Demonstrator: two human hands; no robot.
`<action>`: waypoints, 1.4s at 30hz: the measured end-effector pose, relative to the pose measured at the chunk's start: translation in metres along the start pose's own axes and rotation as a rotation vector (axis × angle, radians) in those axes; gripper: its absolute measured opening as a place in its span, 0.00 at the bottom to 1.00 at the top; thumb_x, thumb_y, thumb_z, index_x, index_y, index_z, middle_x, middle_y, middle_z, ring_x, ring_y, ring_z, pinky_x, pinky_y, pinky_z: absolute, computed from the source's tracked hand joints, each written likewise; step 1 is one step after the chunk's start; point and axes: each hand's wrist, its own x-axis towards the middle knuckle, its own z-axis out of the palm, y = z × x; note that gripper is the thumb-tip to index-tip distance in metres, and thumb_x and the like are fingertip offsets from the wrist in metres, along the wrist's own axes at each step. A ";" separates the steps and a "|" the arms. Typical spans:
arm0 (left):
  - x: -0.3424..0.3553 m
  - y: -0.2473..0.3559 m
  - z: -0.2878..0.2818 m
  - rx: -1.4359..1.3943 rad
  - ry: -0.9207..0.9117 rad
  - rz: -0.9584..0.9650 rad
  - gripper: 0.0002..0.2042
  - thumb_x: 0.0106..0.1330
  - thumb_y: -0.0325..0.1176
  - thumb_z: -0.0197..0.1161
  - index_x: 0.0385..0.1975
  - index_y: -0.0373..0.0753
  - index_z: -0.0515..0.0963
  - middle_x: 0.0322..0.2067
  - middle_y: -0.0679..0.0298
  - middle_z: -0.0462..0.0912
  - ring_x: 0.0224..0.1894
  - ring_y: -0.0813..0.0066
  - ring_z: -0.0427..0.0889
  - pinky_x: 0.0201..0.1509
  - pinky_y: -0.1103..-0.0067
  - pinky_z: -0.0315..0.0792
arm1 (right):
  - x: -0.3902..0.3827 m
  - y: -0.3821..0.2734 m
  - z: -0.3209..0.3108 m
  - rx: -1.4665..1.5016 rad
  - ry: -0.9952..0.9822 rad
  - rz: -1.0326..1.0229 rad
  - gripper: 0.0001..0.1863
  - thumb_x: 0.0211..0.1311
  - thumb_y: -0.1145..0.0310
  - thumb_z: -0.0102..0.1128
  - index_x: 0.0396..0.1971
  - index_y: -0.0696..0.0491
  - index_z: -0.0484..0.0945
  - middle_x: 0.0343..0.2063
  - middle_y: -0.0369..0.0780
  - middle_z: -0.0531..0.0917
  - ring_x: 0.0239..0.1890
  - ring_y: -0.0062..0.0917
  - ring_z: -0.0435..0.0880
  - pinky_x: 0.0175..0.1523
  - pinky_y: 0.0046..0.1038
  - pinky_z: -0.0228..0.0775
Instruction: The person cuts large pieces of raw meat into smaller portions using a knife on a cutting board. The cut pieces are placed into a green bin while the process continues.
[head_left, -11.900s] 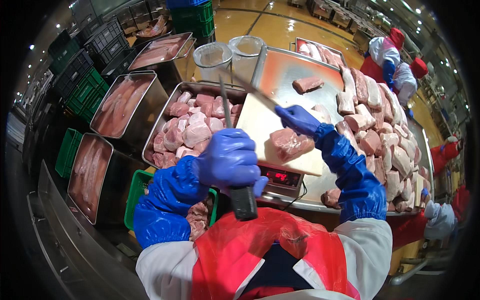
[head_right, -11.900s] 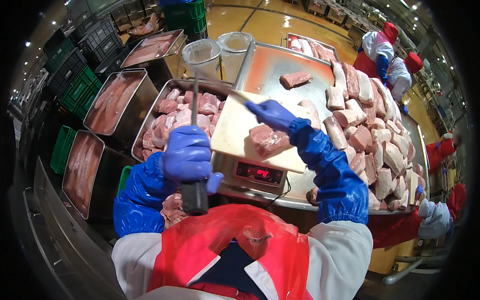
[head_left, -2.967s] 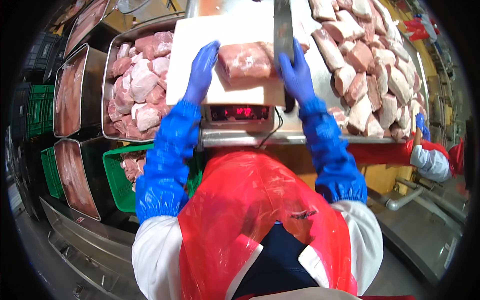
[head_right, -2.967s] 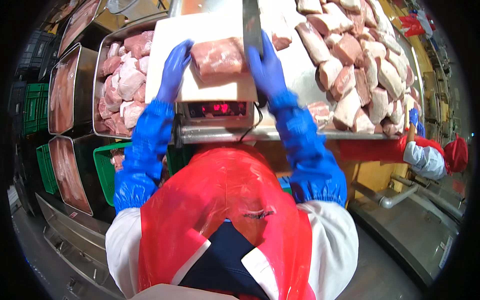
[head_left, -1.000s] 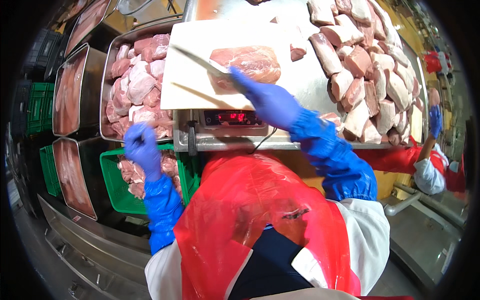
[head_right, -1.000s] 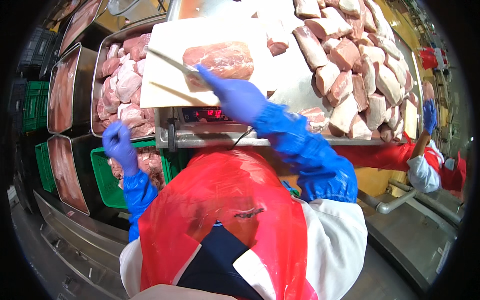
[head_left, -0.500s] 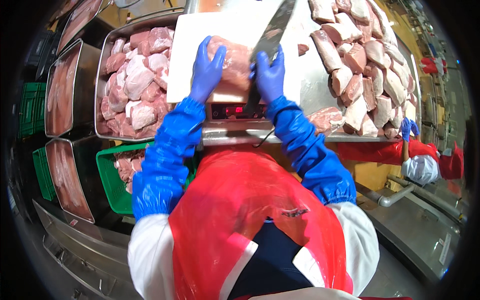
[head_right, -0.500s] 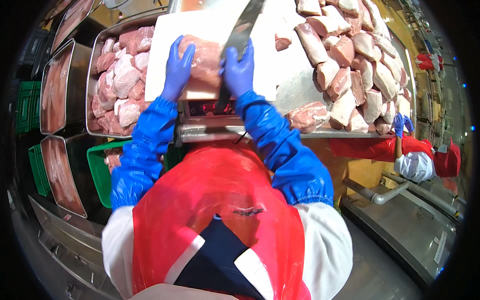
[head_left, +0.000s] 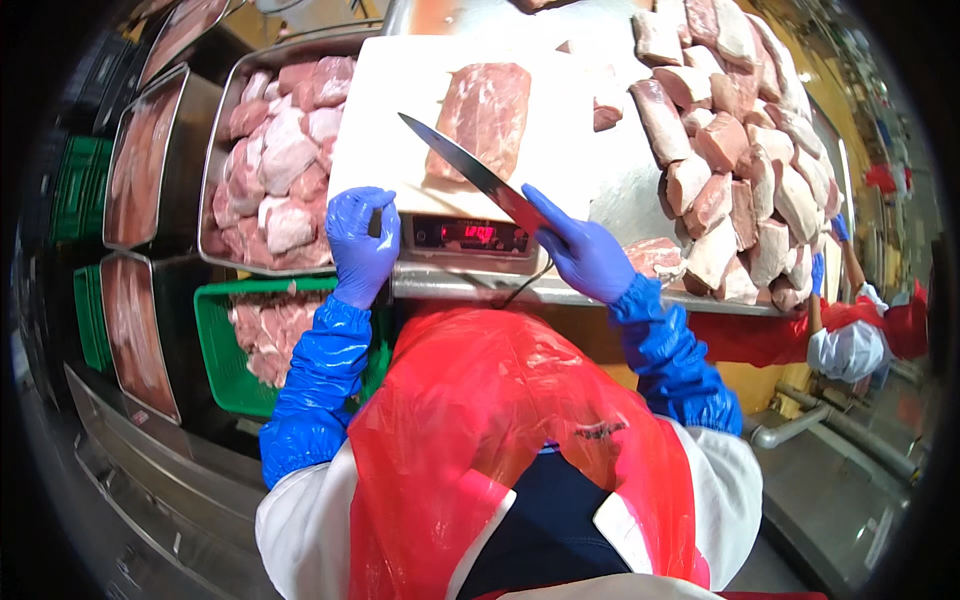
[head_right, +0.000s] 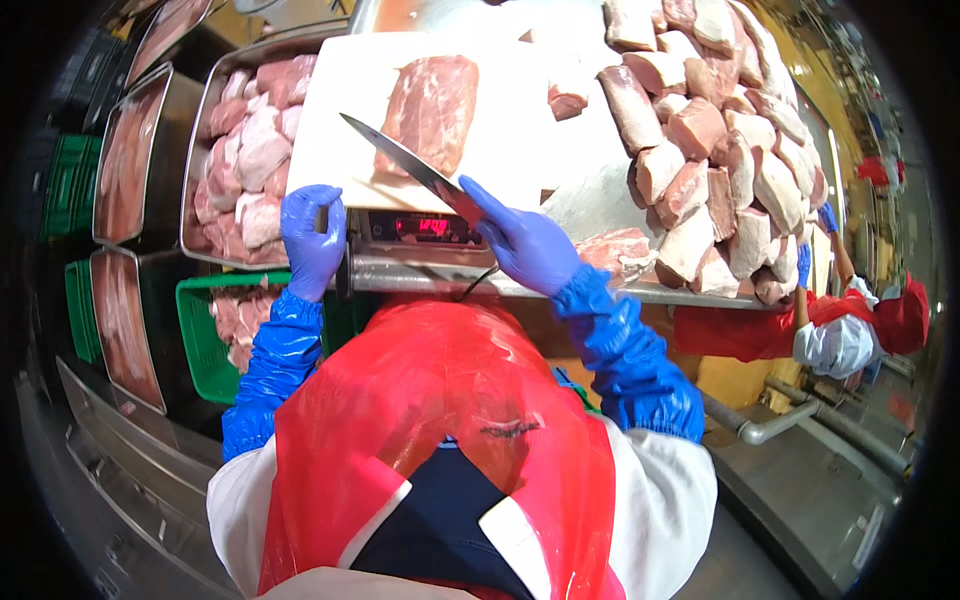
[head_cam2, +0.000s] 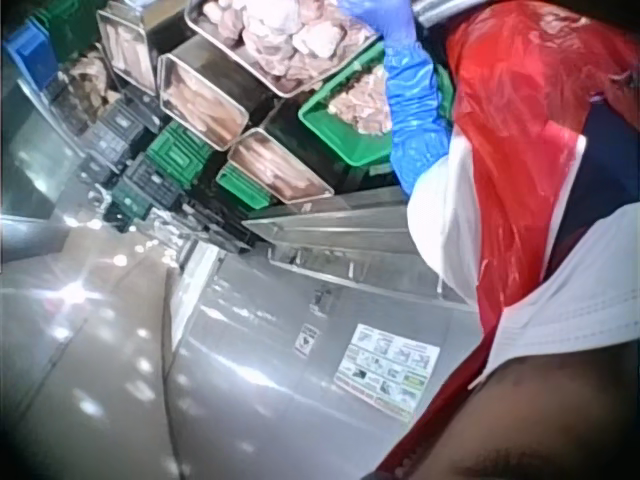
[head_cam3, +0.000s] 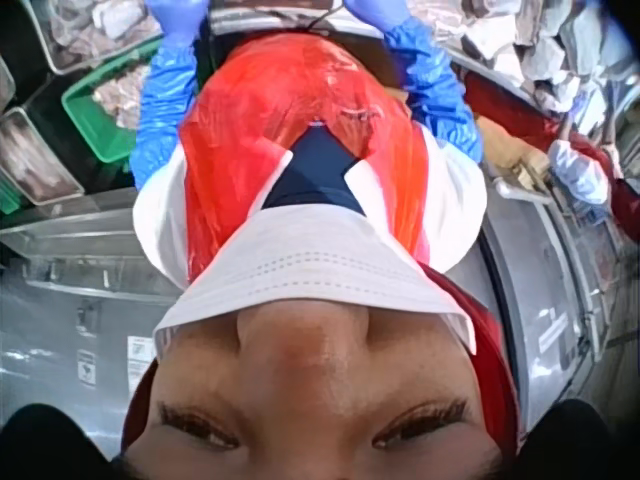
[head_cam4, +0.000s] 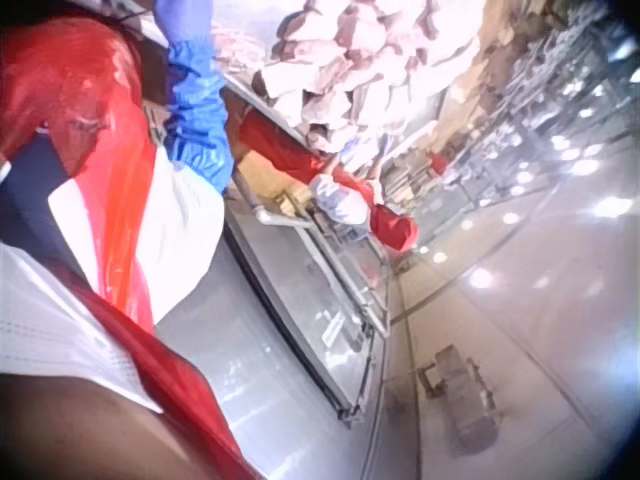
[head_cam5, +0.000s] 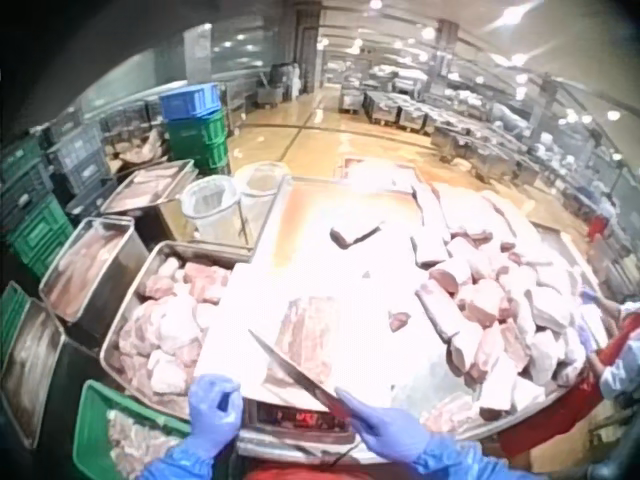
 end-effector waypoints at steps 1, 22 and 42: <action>0.004 0.018 -0.002 -0.032 0.039 -0.018 0.08 0.57 0.24 0.67 0.36 0.41 0.82 0.37 0.59 0.82 0.43 0.57 0.81 0.51 0.65 0.74 | 0.012 0.003 0.006 -0.046 0.037 -0.123 0.34 0.69 0.70 0.53 0.73 0.40 0.56 0.32 0.53 0.83 0.33 0.49 0.84 0.39 0.44 0.75; 0.035 0.007 0.046 -0.111 0.002 0.070 0.09 0.48 0.24 0.67 0.28 0.41 0.76 0.28 0.59 0.76 0.34 0.57 0.78 0.41 0.65 0.74 | 0.083 -0.057 0.035 0.160 0.145 -0.015 0.42 0.64 0.73 0.51 0.75 0.50 0.42 0.36 0.63 0.81 0.38 0.57 0.82 0.44 0.49 0.72; 0.031 0.013 -0.008 -0.275 0.117 -0.293 0.05 0.57 0.25 0.63 0.33 0.39 0.77 0.32 0.60 0.78 0.36 0.68 0.78 0.41 0.73 0.74 | 0.049 -0.035 0.013 -0.488 -0.336 0.095 0.51 0.56 0.78 0.53 0.77 0.36 0.39 0.27 0.53 0.84 0.28 0.48 0.84 0.35 0.47 0.75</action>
